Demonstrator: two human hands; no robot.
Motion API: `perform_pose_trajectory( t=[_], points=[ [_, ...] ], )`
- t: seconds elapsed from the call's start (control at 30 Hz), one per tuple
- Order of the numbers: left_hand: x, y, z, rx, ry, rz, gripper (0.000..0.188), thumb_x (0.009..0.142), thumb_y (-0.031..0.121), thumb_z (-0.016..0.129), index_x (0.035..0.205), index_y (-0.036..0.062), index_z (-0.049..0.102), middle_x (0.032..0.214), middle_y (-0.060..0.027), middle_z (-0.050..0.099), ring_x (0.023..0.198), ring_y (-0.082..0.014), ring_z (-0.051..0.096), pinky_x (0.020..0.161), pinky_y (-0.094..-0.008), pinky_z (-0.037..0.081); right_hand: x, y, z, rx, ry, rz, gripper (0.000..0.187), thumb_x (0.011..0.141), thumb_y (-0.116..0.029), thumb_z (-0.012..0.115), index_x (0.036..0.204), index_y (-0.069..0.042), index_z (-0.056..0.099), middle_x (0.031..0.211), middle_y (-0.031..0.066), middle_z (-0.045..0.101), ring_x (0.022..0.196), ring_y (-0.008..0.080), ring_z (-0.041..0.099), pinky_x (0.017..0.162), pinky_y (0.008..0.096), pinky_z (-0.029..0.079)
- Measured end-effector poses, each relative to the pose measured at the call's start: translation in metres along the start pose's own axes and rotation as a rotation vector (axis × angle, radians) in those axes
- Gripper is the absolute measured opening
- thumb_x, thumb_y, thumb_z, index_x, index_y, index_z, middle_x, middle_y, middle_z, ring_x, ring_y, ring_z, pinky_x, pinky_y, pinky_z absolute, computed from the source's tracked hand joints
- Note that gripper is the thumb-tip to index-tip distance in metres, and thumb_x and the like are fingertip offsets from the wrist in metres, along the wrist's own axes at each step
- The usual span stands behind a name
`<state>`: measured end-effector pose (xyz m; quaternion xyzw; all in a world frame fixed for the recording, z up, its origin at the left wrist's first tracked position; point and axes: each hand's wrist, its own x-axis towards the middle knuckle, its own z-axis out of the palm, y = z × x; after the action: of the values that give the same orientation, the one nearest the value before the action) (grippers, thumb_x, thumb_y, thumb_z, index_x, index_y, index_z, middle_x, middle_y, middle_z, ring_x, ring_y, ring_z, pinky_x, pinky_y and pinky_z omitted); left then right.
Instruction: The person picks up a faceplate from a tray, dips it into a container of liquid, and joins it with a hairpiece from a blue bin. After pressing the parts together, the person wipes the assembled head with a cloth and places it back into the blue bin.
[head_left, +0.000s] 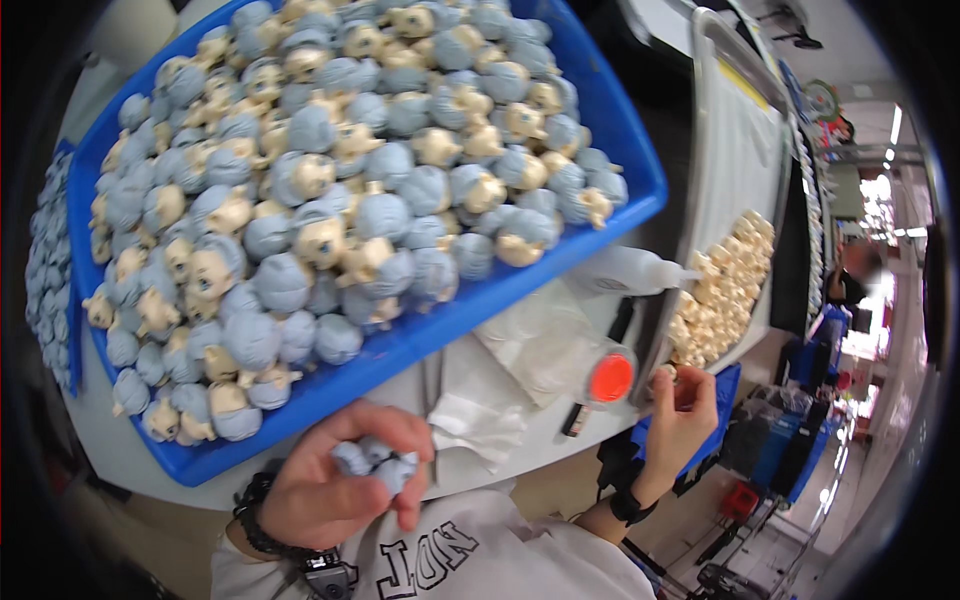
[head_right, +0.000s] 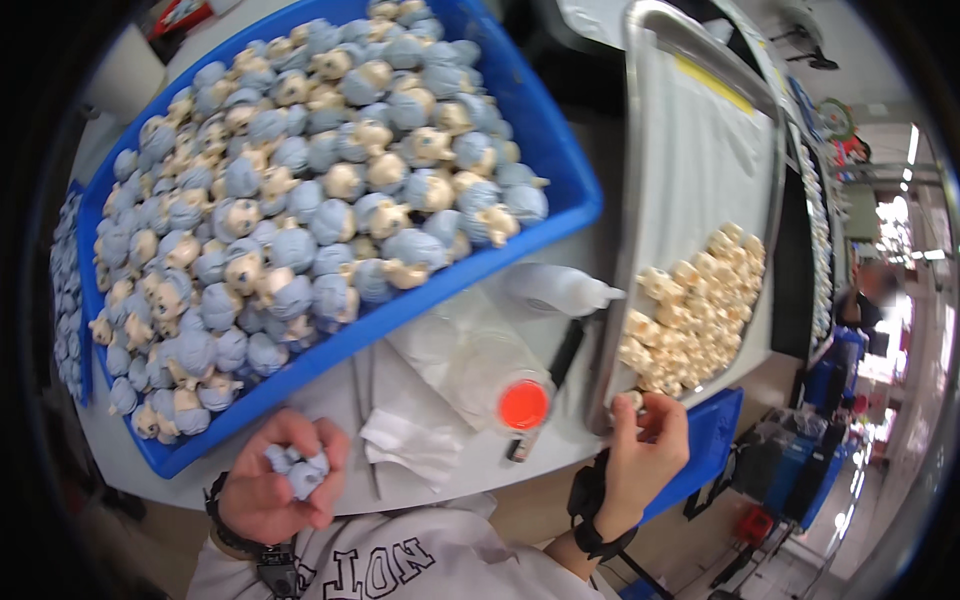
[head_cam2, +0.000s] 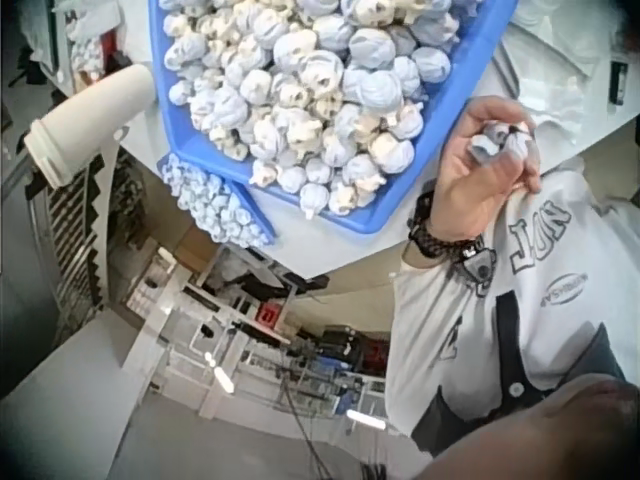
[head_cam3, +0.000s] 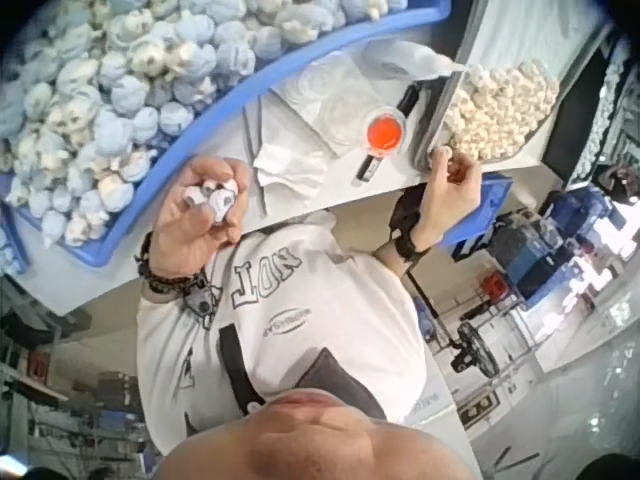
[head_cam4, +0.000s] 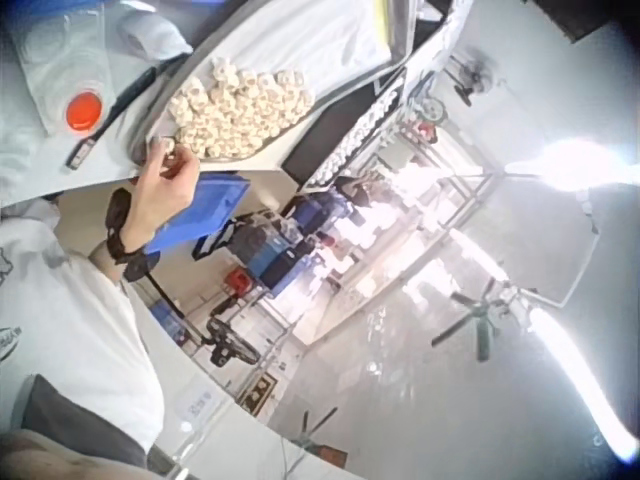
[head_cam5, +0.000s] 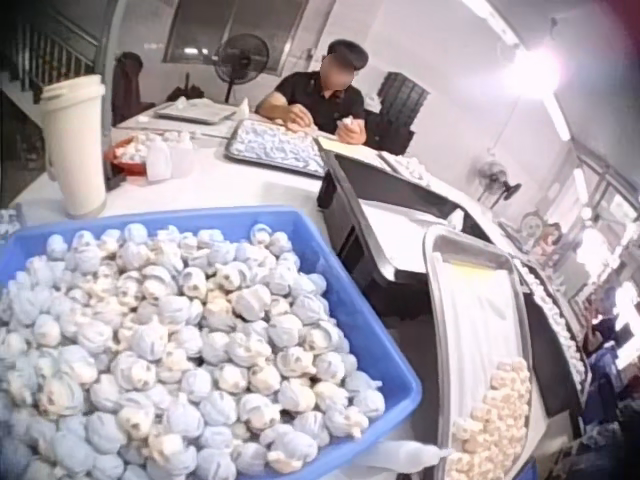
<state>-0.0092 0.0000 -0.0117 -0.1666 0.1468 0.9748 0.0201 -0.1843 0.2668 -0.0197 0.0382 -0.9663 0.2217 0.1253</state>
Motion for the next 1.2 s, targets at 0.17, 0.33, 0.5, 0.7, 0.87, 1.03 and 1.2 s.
perform_pose_trajectory(
  t=[0.17,0.33,0.5,0.7,0.87,1.03,1.2],
  points=[
    [0.000,0.003,-0.003,-0.023,0.038,-0.115,0.037,0.081,0.021,0.067,0.106,0.0039,0.046,0.100,-0.0164,0.044,0.069,-0.0163,0.053,0.049,-0.0247,0.047,-0.005,-0.009,0.002,0.025,0.030,-0.023,0.013,0.079,-0.009,0.067,0.083,-0.002,0.055,0.065,-0.0043,0.048,0.057,0.0032,0.041,0.052,0.0172,0.033],
    [-0.001,-0.002,-0.001,-0.044,-0.006,-0.060,0.041,0.085,0.025,0.062,0.111,0.0017,0.041,0.091,-0.0105,0.049,0.064,-0.0125,0.051,0.051,-0.0246,0.043,-0.033,-0.043,-0.013,0.451,0.177,-0.092,0.019,0.075,-0.006,0.068,0.085,-0.001,0.053,0.076,0.0044,0.053,0.061,0.0111,0.048,0.056,0.0223,0.037],
    [-0.002,-0.003,-0.004,0.020,-0.077,-0.103,0.038,0.089,0.033,0.056,0.109,0.0037,0.042,0.089,-0.0051,0.047,0.061,-0.0074,0.046,0.049,-0.0206,0.039,-0.067,-0.115,0.010,1.053,-0.394,-0.799,0.040,0.066,-0.014,0.077,0.100,-0.002,0.060,0.081,0.0129,0.058,0.063,0.0183,0.057,0.054,0.0252,0.047],
    [-0.006,-0.005,-0.005,0.301,-0.038,-0.102,0.038,0.089,0.042,0.053,0.100,0.0054,0.049,0.087,0.0004,0.049,0.060,-0.0018,0.042,0.049,-0.0164,0.034,-0.078,-0.151,0.018,0.868,-0.246,-0.892,0.022,0.061,-0.007,0.076,0.081,-0.006,0.066,0.077,0.0047,0.063,0.061,0.0155,0.055,0.048,0.0215,0.038],
    [-0.009,-0.003,-0.008,0.325,-0.051,-0.114,0.039,0.090,0.039,0.052,0.103,0.0025,0.050,0.090,-0.0005,0.052,0.065,-0.0016,0.045,0.053,-0.0173,0.036,-0.077,-0.137,0.024,0.882,-0.222,-0.906,0.026,0.059,-0.005,0.074,0.084,-0.005,0.065,0.079,0.0095,0.063,0.062,0.0184,0.056,0.049,0.0231,0.042],
    [-0.008,0.007,0.008,0.360,-0.053,-0.150,0.037,0.090,0.028,0.054,0.111,-0.0014,0.050,0.099,-0.0031,0.055,0.085,-0.0080,0.052,0.074,-0.0221,0.042,-0.060,-0.130,0.019,0.806,-0.340,-0.911,0.033,0.057,-0.004,0.071,0.089,-0.002,0.062,0.078,0.0130,0.062,0.063,0.0205,0.055,0.052,0.0251,0.044],
    [-0.007,0.008,0.006,0.539,-0.021,-0.225,0.029,0.084,0.017,0.057,0.108,-0.0007,0.054,0.096,-0.0056,0.058,0.090,-0.0112,0.054,0.079,-0.0243,0.041,-0.053,-0.128,0.016,0.854,-0.355,-0.930,0.029,0.056,-0.002,0.070,0.085,-0.001,0.066,0.081,0.0121,0.062,0.065,0.0202,0.055,0.055,0.0244,0.044]
  ],
)
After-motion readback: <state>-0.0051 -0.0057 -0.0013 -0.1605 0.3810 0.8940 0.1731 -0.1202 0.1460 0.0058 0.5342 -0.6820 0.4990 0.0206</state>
